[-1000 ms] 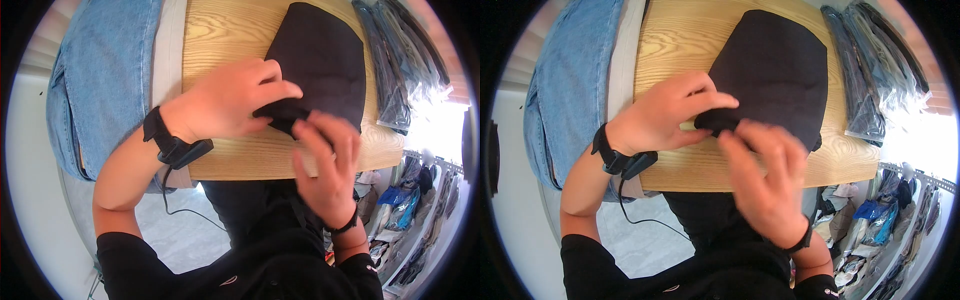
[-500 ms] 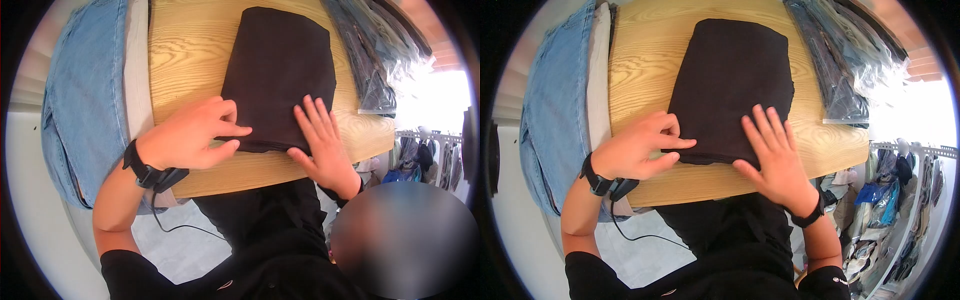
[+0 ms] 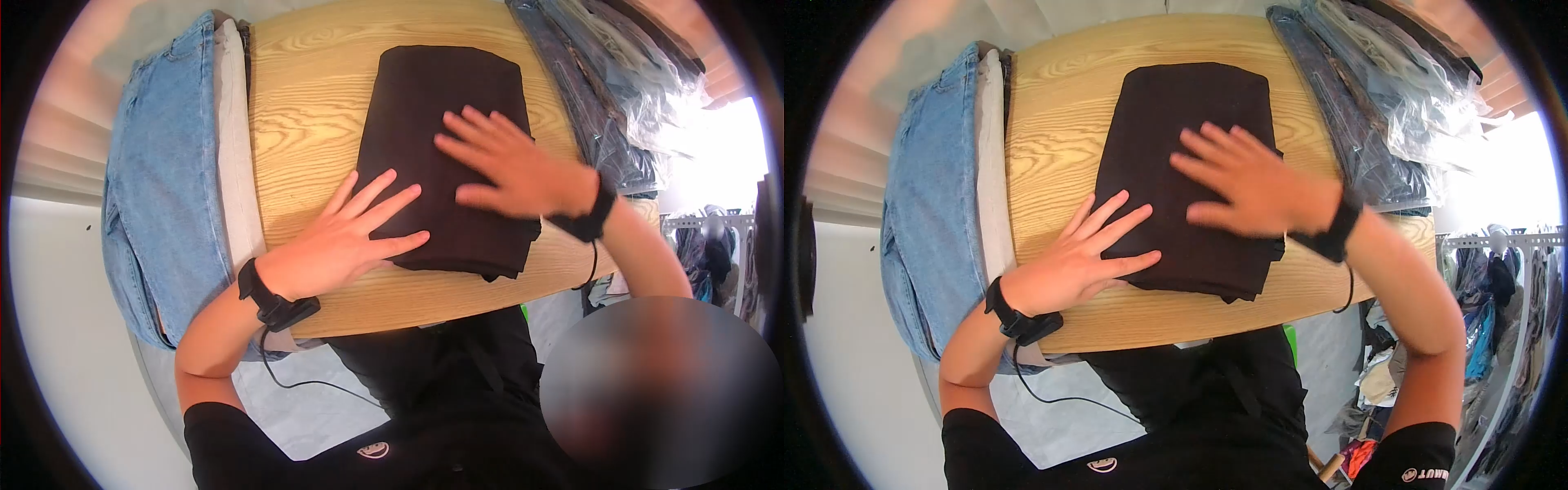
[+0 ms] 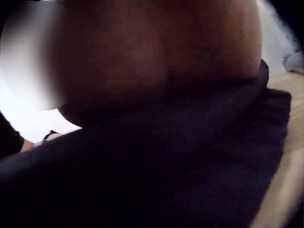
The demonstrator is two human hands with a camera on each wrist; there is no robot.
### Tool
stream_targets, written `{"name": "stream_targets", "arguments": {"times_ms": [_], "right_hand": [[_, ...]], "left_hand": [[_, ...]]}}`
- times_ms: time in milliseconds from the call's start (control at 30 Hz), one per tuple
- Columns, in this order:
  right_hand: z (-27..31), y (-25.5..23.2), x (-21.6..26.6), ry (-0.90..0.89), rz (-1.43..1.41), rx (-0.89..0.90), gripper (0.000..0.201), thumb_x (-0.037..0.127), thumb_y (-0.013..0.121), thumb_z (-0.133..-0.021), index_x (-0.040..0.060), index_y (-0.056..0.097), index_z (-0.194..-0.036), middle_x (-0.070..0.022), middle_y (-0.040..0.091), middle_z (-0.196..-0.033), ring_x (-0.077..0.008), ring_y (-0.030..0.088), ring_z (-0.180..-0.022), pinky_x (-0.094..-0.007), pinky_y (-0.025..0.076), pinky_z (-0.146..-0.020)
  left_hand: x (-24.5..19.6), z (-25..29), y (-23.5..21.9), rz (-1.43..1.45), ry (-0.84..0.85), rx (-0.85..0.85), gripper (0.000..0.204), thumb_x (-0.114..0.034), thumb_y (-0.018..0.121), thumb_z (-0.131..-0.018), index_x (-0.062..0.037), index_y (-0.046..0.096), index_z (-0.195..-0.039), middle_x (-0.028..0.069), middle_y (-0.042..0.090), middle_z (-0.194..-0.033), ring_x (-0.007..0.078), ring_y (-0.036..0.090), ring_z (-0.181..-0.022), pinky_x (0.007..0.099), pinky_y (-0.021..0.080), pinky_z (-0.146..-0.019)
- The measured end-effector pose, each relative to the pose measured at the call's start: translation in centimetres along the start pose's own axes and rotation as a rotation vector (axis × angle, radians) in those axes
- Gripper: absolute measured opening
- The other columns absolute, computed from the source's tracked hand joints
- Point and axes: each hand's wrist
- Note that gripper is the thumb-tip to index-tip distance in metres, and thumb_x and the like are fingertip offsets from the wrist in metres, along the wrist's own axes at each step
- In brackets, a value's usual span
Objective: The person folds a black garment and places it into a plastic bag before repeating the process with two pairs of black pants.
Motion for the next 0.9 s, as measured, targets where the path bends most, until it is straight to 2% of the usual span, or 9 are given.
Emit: {"name": "stream_targets", "arguments": {"times_ms": [100, 233, 333, 433, 633, 667, 733, 800, 900], "right_hand": [[-2.7, -0.6, -5.4, 0.237, -0.084, 0.097, 0.071, 0.05, 0.047, -0.102, 0.0121, 0.026, -0.158, -0.0163, 0.016, -0.166, -0.0361, 0.011, -0.153, -0.0502, 0.012, -0.124], [-4.9, -1.1, -5.6, 0.271, 0.033, 0.07, 0.07, 0.051, 0.045, -0.102, 0.0134, 0.026, -0.158, -0.0146, 0.016, -0.166, -0.0357, 0.01, -0.154, -0.0511, 0.012, -0.124], [-6.7, -2.8, -1.1, -0.141, 0.145, 0.002, 0.072, 0.059, 0.042, -0.1, 0.0166, 0.03, -0.157, -0.0151, 0.02, -0.165, -0.0369, 0.015, -0.153, -0.0553, 0.016, -0.122], [-9.2, -0.9, -1.5, -0.194, 0.146, 0.12, 0.072, 0.061, 0.042, -0.099, 0.0194, 0.032, -0.157, -0.0143, 0.024, -0.164, -0.0367, 0.019, -0.152, -0.058, 0.019, -0.121], [-11.3, -2.0, -9.5, 0.296, -0.007, 0.166, 0.069, 0.049, 0.05, -0.1, 0.0125, 0.031, -0.156, -0.0196, 0.028, -0.161, -0.0391, 0.022, -0.149, -0.0498, 0.019, -0.122], [-10.1, -2.1, -9.5, 0.275, 0.096, 0.022, 0.069, 0.048, 0.052, -0.099, 0.0124, 0.032, -0.155, -0.0199, 0.03, -0.16, -0.0403, 0.025, -0.148, -0.0506, 0.021, -0.121], [-6.6, -1.4, -7.8, 0.221, 0.306, -0.258, 0.069, 0.044, 0.056, -0.097, 0.0122, 0.035, -0.154, -0.0204, 0.034, -0.158, -0.0427, 0.03, -0.145, -0.0522, 0.025, -0.119], [-1.9, -2.5, -1.0, 0.252, 0.134, -0.323, 0.075, 0.039, 0.066, -0.091, 0.0126, 0.036, -0.154, -0.0234, 0.03, -0.159, -0.0461, 0.026, -0.146, -0.0565, 0.024, -0.118], [4.6, -2.8, 7.5, 0.434, -0.117, -0.117, 0.084, 0.042, 0.075, -0.083, 0.0168, 0.036, -0.154, -0.0227, 0.021, -0.162, -0.0509, 0.019, -0.147, -0.0647, 0.023, -0.115]], "left_hand": [[-0.1, 0.0, -0.1, -0.094, 0.011, 0.017, 0.062, -0.008, 0.066, -0.083, -0.0252, 0.056, -0.141, 0.0093, 0.029, -0.162, 0.0378, 0.023, -0.15, 0.0603, 0.019, -0.12], [-0.5, 0.2, -0.2, -0.125, 0.065, 0.052, 0.066, -0.002, 0.059, -0.081, -0.02, 0.051, -0.144, 0.0071, 0.033, -0.161, 0.0336, 0.027, -0.15, 0.0576, 0.02, -0.122], [-0.8, 0.2, -0.2, -0.07, 0.091, 0.059, 0.065, -0.001, 0.056, -0.082, -0.016, 0.049, -0.145, 0.0058, 0.035, -0.16, 0.0315, 0.027, -0.15, 0.0553, 0.019, -0.123], [-0.9, 0.4, -0.3, -0.027, 0.097, 0.08, 0.069, 0.001, 0.058, -0.08, -0.016, 0.049, -0.146, 0.0059, 0.035, -0.16, 0.032, 0.026, -0.15, 0.0565, 0.018, -0.123], [-0.7, 0.6, -0.6, 0.036, 0.099, 0.083, 0.072, 0.006, 0.061, -0.074, -0.0144, 0.054, -0.142, 0.0066, 0.036, -0.16, 0.0343, 0.025, -0.15, 0.0587, 0.016, -0.121], [-0.8, 0.7, -0.6, 0.056, 0.101, 0.085, 0.07, 0.005, 0.062, -0.074, -0.0142, 0.055, -0.141, 0.0071, 0.036, -0.16, 0.0349, 0.026, -0.15, 0.0583, 0.016, -0.121], [-0.4, 0.8, -0.6, 0.143, 0.12, 0.056, 0.065, 0.002, 0.064, -0.076, -0.0132, 0.057, -0.139, 0.0088, 0.038, -0.158, 0.0351, 0.029, -0.148, 0.0566, 0.018, -0.121], [0.7, 1.1, -0.6, 0.271, 0.153, 0.009, 0.059, -0.004, 0.067, -0.08, -0.0113, 0.057, -0.138, 0.0111, 0.042, -0.155, 0.0344, 0.034, -0.146, 0.0538, 0.021, -0.121], [2.5, 1.6, -1.5, 0.754, 0.006, -0.092, 0.053, -0.014, 0.07, -0.087, -0.0086, 0.056, -0.138, 0.0131, 0.047, -0.15, 0.0302, 0.041, -0.141, 0.048, 0.029, -0.118]]}}
Point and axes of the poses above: each hand's wrist, its own z-axis away from the middle knuckle, its own y-axis out of the palm, x = y × z
